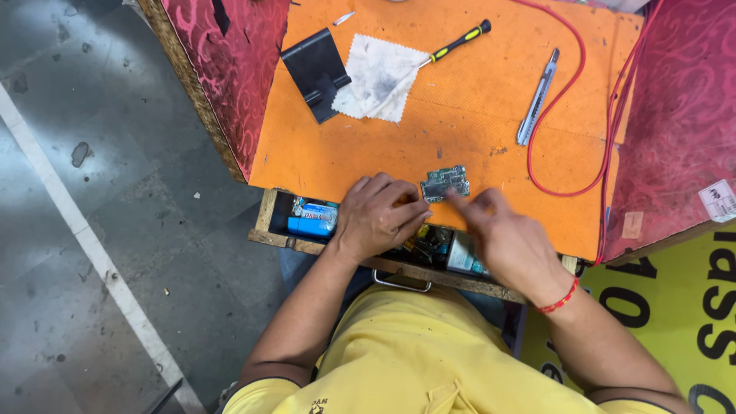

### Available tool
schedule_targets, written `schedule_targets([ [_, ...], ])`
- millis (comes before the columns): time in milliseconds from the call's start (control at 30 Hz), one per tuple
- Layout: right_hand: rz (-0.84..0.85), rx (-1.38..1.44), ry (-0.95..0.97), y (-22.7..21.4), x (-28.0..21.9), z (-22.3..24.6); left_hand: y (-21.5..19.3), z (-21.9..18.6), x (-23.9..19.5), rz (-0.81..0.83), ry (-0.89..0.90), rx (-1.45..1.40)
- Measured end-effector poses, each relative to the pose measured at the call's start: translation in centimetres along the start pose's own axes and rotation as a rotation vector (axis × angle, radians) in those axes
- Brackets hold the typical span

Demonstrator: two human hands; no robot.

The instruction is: The person repeatedly rubs a small green circuit board with a finger and a small brush on an orange work surface. The person occasionally flips the board and continues rubbing different areas. No final state or destination is shown.

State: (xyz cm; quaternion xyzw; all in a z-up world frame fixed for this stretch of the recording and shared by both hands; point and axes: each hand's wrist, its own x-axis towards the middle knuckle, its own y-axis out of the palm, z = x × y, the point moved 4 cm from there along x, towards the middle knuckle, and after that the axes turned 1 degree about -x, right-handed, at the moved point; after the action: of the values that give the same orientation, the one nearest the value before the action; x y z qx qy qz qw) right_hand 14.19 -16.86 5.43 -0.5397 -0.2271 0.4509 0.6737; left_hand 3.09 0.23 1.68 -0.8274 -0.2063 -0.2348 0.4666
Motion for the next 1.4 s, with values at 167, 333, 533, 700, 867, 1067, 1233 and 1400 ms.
schedule_targets([
  [167,-0.058,-0.090,0.067,-0.4,0.4,-0.5,0.1,0.0,0.1,-0.001,0.013,0.012],
  [333,-0.044,-0.077,-0.049,-0.3,0.8,0.5,0.0,0.1,0.1,0.008,0.008,0.005],
  [533,-0.016,-0.028,-0.067,-0.5,1.0,0.7,-0.2,0.0,0.1,0.006,0.003,0.010],
  [700,-0.026,-0.086,0.099,-0.8,0.7,-0.2,-0.1,0.0,0.1,0.013,0.007,0.009],
  [867,-0.055,-0.114,0.018,-0.7,0.9,0.0,0.0,0.0,0.3,-0.011,0.033,0.002],
  [1067,-0.078,-0.076,-0.039,-0.4,1.2,0.2,-0.3,-0.1,0.0,-0.006,0.021,0.009],
  [1233,-0.042,-0.036,-0.015,-0.5,0.8,0.1,-0.2,0.1,0.1,0.005,0.003,0.010],
  [1400,-0.117,-0.144,0.129,-1.0,0.3,-0.8,0.0,0.0,0.2,0.010,0.028,0.012],
])
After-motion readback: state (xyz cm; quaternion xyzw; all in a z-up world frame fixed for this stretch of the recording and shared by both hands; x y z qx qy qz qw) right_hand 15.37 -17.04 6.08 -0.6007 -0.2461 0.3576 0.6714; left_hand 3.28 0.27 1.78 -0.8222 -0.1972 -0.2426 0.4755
